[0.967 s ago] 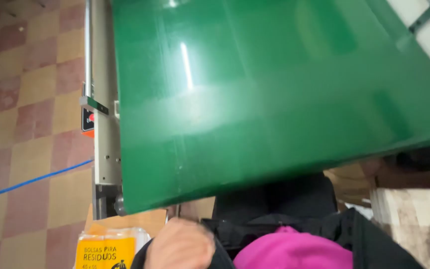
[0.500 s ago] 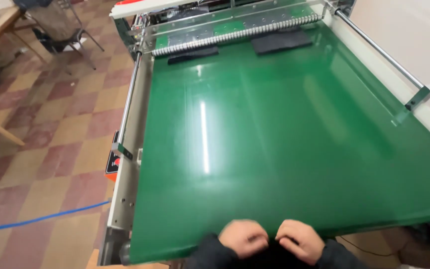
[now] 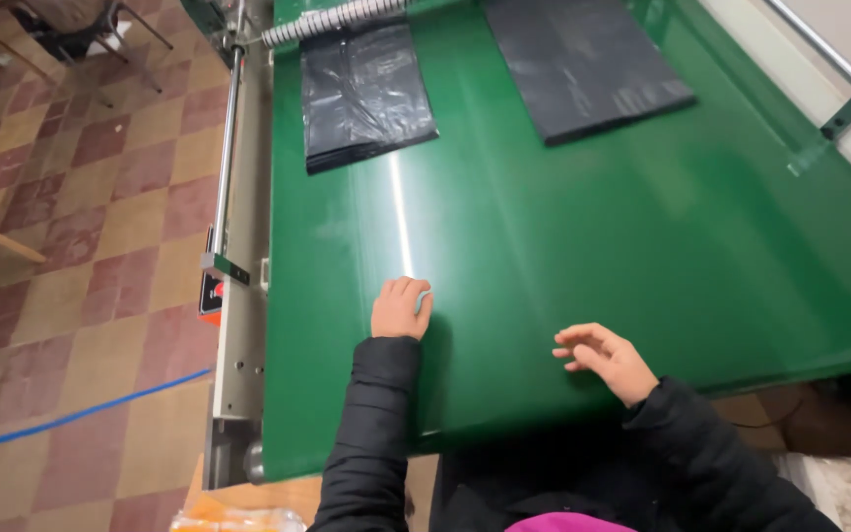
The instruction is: Folding black plastic refuse bags and inserting them into yellow retail packaging sleeves on a conveyor belt workstation.
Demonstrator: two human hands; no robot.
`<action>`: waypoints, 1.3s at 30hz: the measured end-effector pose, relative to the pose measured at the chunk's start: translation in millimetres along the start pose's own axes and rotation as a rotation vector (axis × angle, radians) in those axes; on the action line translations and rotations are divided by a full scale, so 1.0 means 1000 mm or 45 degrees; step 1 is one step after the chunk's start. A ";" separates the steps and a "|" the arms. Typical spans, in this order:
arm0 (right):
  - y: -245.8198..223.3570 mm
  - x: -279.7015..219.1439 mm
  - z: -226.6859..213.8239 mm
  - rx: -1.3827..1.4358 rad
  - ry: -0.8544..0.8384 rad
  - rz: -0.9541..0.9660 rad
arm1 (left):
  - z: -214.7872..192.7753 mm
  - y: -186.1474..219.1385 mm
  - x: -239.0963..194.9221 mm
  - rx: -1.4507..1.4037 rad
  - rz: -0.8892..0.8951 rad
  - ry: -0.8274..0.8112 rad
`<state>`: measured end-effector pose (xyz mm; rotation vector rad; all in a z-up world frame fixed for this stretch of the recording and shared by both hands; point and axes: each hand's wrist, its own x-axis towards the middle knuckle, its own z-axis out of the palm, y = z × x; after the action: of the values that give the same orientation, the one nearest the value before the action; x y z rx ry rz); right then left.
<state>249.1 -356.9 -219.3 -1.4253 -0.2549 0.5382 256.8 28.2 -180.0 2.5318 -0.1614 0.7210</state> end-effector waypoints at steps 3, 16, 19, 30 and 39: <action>-0.002 0.009 0.000 0.385 -0.034 0.163 | -0.006 0.001 -0.010 0.091 -0.009 0.034; -0.014 0.042 0.057 0.629 0.087 0.397 | 0.039 -0.067 0.007 0.537 -0.322 -0.093; -0.011 0.042 0.068 0.739 0.061 0.493 | 0.047 -0.047 -0.045 0.591 -0.374 -0.232; 0.038 0.133 0.091 0.408 -0.207 0.854 | 0.025 0.005 -0.106 0.601 -0.423 -0.244; 0.024 0.126 0.096 -0.469 -0.267 0.380 | -0.065 0.026 -0.121 0.305 -0.252 -0.278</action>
<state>306.2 -210.1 -247.5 -1.7794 -0.3223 0.9234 117.0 35.5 -184.7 2.8014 0.1082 0.4060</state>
